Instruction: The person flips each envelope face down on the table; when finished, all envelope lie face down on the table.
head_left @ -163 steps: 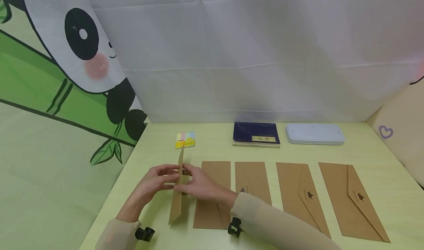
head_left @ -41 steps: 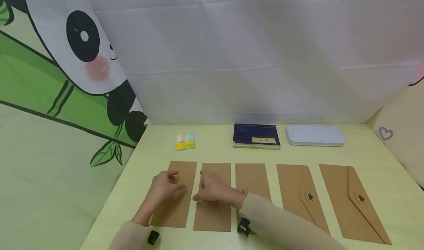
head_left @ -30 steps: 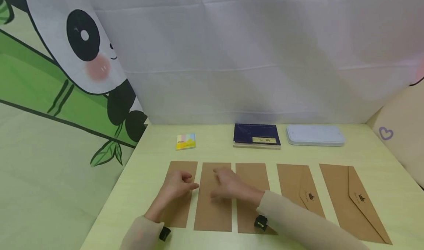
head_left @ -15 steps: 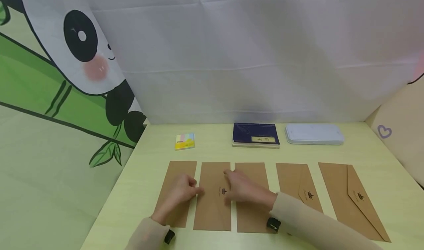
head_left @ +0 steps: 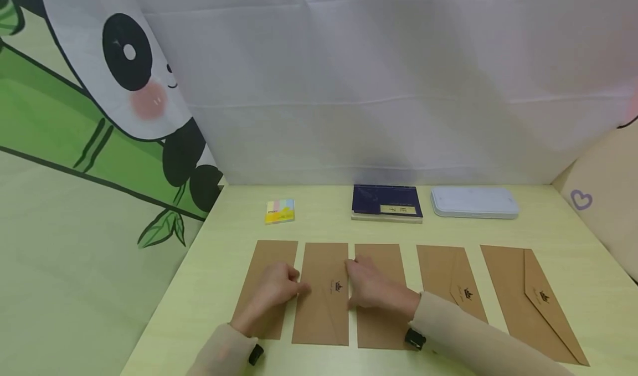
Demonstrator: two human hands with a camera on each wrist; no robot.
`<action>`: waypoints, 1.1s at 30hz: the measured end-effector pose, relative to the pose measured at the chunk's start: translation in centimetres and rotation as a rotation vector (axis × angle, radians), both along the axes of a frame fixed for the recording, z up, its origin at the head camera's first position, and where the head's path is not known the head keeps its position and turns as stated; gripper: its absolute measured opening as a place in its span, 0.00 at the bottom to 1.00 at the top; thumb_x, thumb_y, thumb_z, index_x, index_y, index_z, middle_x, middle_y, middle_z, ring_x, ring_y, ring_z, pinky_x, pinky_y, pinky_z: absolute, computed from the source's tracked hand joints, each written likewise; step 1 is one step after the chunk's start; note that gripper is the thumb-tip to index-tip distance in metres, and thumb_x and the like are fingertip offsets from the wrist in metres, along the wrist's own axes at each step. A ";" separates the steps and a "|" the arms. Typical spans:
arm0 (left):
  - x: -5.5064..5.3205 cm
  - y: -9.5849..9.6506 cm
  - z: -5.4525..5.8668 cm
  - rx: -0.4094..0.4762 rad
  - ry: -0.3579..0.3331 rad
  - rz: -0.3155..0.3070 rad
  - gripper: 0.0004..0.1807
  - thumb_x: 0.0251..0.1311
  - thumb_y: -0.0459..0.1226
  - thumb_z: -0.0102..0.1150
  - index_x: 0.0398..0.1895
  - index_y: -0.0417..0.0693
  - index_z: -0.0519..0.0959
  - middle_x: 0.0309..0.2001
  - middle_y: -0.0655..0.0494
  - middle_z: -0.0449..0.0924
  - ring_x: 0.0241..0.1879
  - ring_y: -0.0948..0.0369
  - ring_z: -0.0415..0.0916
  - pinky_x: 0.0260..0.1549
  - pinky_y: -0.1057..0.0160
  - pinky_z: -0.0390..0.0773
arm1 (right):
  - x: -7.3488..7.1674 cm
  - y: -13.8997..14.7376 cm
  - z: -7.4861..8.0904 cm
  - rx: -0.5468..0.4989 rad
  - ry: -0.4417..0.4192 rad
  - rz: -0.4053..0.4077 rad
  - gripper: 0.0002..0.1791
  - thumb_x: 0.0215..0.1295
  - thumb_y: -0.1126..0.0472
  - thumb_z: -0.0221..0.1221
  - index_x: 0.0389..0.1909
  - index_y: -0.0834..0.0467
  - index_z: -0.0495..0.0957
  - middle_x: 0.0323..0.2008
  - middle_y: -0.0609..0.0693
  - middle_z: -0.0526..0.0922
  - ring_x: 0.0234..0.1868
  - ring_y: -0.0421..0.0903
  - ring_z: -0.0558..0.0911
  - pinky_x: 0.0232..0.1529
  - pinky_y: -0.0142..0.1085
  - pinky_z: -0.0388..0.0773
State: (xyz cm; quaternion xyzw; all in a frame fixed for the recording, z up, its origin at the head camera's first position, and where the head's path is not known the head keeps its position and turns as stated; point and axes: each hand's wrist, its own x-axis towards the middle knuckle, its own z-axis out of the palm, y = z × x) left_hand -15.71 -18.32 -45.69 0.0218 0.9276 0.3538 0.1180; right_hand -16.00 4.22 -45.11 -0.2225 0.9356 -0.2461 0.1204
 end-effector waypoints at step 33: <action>0.0 0.5 -0.3 -0.031 0.069 -0.048 0.24 0.49 0.37 0.71 0.08 0.51 0.64 0.11 0.65 0.55 0.13 0.67 0.52 0.14 0.67 0.50 | -0.2 0.0 -1.0 0.009 0.031 0.001 0.43 0.29 0.63 0.79 0.52 0.69 0.71 0.43 0.55 0.71 0.42 0.51 0.67 0.43 0.42 0.71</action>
